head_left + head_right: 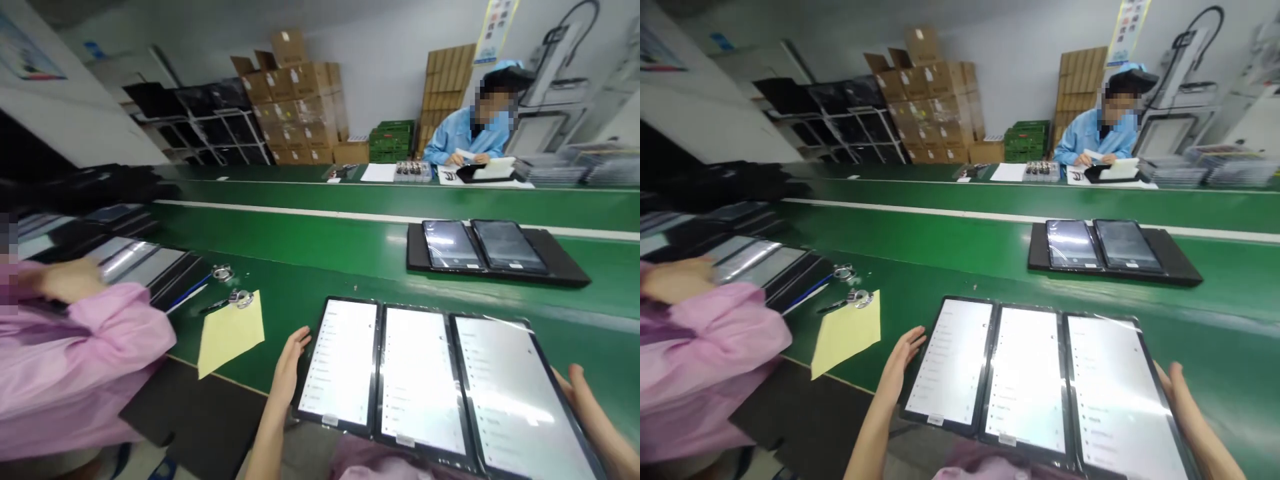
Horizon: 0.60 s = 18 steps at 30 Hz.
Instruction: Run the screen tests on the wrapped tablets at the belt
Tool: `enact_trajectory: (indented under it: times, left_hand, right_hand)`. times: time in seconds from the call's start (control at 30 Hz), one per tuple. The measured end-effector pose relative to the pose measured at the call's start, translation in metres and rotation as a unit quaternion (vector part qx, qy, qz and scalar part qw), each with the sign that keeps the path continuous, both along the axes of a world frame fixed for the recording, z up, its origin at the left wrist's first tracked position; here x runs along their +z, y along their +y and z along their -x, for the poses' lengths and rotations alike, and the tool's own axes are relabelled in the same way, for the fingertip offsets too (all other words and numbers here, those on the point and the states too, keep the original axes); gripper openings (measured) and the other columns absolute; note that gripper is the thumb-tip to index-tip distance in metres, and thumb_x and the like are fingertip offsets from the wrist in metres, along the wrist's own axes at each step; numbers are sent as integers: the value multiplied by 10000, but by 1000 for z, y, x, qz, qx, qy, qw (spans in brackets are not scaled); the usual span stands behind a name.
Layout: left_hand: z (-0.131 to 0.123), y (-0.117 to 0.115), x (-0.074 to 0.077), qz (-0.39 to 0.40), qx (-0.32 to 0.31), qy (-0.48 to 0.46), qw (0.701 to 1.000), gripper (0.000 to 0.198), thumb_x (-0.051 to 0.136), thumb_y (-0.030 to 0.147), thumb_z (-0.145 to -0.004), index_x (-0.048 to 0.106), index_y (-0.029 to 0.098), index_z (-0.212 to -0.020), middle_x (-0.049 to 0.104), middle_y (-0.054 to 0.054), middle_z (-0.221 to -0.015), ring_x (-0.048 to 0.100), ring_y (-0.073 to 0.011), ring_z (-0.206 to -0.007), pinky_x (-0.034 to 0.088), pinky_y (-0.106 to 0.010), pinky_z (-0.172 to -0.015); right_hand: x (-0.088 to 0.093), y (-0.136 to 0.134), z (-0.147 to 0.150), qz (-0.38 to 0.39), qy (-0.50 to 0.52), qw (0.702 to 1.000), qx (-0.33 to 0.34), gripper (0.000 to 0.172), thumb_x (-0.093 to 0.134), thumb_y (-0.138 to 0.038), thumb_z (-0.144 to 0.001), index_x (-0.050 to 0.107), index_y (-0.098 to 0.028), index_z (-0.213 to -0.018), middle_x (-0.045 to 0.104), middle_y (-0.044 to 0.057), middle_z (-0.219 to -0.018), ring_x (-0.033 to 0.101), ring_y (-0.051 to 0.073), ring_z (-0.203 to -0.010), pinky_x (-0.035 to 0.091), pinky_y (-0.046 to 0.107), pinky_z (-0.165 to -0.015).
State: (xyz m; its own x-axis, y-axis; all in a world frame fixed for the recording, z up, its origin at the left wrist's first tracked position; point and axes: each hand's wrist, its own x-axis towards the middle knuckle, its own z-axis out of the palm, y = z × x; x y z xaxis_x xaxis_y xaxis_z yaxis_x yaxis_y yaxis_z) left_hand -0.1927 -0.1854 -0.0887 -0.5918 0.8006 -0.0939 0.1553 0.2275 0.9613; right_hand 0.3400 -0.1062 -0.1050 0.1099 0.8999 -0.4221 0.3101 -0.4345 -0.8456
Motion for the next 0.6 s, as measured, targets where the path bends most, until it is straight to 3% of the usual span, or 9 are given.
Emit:
enact_trajectory:
  times: [0.13,0.33,0.5,0.6]
  left_hand:
    - [-7,8,3,93,-73,-4,993,788,436,738,-886,390,258,-1508,554,-154,-1453,555,-320,-1308,450,-477,-1069]
    - [11,10,9,72,-151,-23,986,901,473,763,-854,298,234,-1562,517,-160,-1491,494,-348,-1369,435,-490,-1095]
    - [26,21,18,100,-218,20,970,951,448,759,-865,155,231,-1599,500,-186,-1499,452,-344,-1403,392,-524,-1126]
    - [9,20,26,138,-208,122,961,947,435,713,-897,97,180,-1603,379,-241,-1561,371,-361,-1449,326,-585,-1152]
  right_hand:
    - [15,27,6,-25,60,998,9,992,297,-982,-689,661,-254,-1255,707,133,-1172,652,403,-1104,560,520,-948]
    - [19,1,7,-21,99,993,63,916,104,-869,-834,604,-288,-1334,690,131,-1215,623,396,-1161,537,537,-982]
    - [35,-6,4,-45,26,990,134,944,95,-847,-868,552,-224,-1410,633,157,-1311,597,383,-1199,496,547,-1038]
    - [41,-7,5,-76,-114,972,193,925,153,-821,-901,483,-162,-1462,569,193,-1381,570,375,-1223,478,564,-1045]
